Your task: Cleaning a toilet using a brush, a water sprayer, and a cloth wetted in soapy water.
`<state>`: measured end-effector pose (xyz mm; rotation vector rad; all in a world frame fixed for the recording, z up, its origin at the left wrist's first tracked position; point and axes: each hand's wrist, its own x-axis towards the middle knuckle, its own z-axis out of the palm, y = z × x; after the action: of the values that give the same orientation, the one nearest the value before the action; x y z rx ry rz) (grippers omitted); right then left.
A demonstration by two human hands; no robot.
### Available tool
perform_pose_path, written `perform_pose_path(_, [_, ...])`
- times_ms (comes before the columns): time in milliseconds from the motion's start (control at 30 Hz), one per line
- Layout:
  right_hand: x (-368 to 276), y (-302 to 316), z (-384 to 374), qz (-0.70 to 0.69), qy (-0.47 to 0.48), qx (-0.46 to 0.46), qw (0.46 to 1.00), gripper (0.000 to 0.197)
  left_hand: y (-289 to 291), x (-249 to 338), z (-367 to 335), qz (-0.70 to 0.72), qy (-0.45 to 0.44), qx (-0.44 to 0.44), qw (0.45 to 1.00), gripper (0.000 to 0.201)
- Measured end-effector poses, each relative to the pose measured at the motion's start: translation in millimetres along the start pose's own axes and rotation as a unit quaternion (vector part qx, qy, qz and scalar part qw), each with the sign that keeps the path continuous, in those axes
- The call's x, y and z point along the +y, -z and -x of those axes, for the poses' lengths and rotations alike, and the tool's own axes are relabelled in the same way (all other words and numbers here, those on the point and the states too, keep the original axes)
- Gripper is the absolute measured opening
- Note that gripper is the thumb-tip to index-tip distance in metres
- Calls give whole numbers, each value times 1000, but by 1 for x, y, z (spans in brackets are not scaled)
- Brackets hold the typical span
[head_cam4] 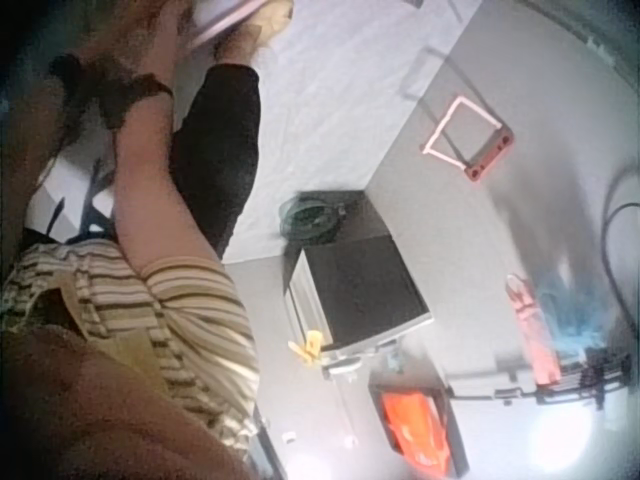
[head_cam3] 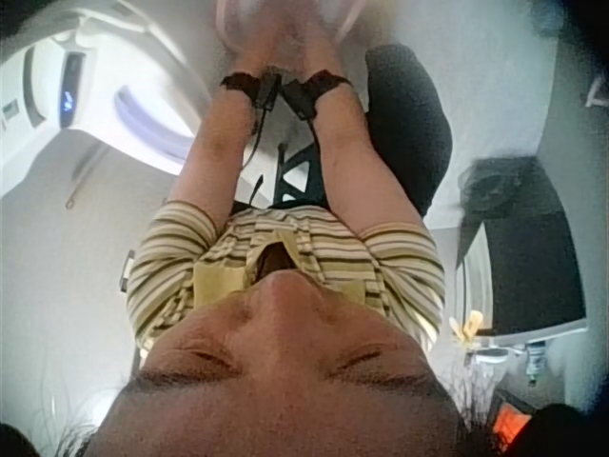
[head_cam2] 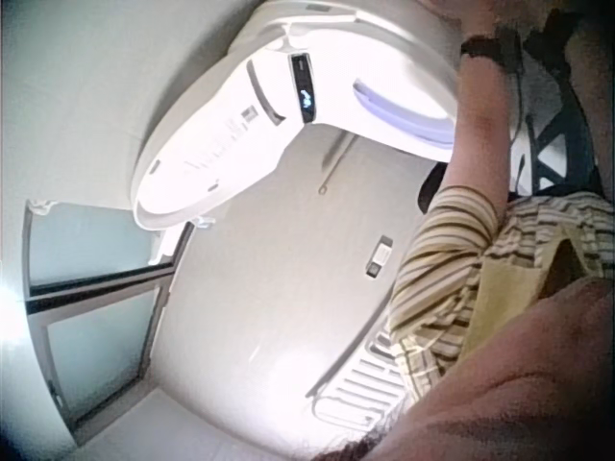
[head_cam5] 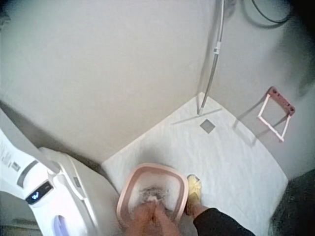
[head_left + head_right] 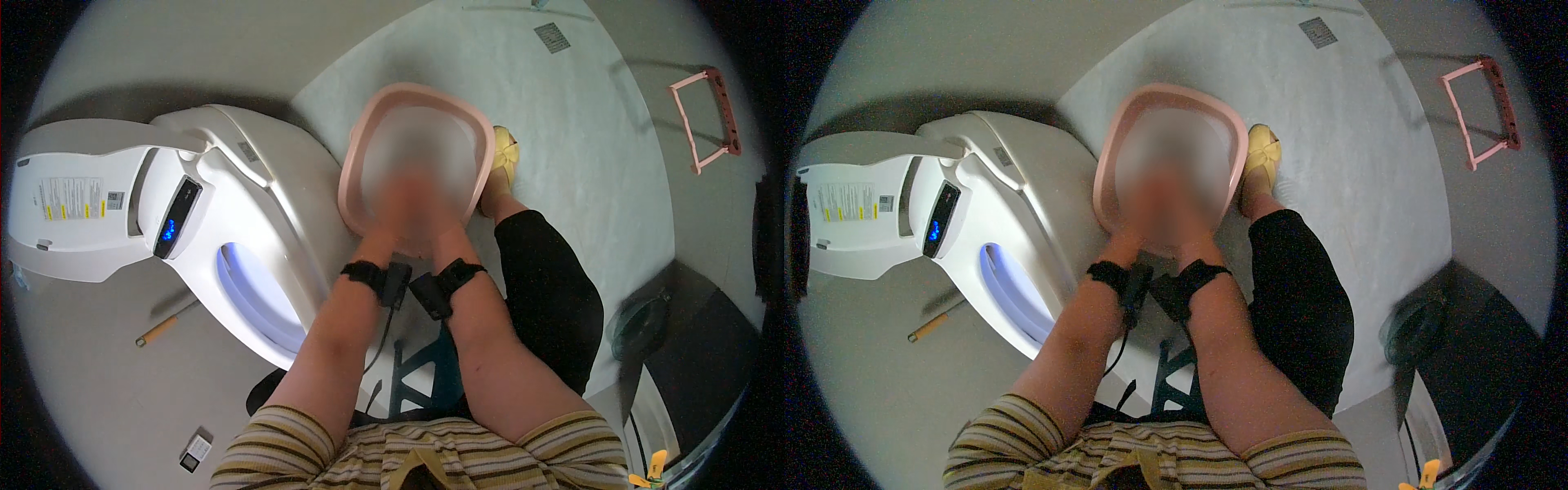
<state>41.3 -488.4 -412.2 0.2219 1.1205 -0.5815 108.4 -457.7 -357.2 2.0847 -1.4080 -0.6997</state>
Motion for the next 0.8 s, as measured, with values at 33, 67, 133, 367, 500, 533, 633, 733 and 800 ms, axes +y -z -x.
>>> perform_pose_path(33, [0, -3, -8, 167, 38, -14, 985, 47, 0, -7, -10, -91, 26, 9, 996, 39])
perform_pose_path(67, [2, -5, -8, 329, 70, -24, 942, 48, 2, -14, -14, -181, 57, 14, 982, 40])
perform_pose_path(133, [0, -2, -6, 312, 99, -10, 945, 47, 3, -23, -16, -182, 88, 1, 979, 39])
perform_pose_path(367, [-19, -3, 14, 541, 441, 158, 698, 62, 1, -37, -5, -134, 63, 120, 982, 43])
perform_pose_path(500, [8, 25, 8, 724, 394, 122, 553, 63, -19, -53, 18, -216, -86, -87, 969, 54])
perform_pose_path(533, [14, 39, 4, 735, 389, 120, 542, 62, -26, -49, 26, -268, -84, -113, 953, 56])
perform_pose_path(633, [31, 51, 5, 753, 346, 123, 546, 55, -39, -67, 37, -318, -75, -151, 933, 57])
perform_pose_path(733, [21, 65, 0, 751, 248, 144, 595, 47, -55, -83, 46, -298, -77, -193, 932, 48])
perform_pose_path(800, [17, 51, 1, 731, 199, 135, 638, 43, -58, -107, 46, -305, -80, -210, 926, 43])
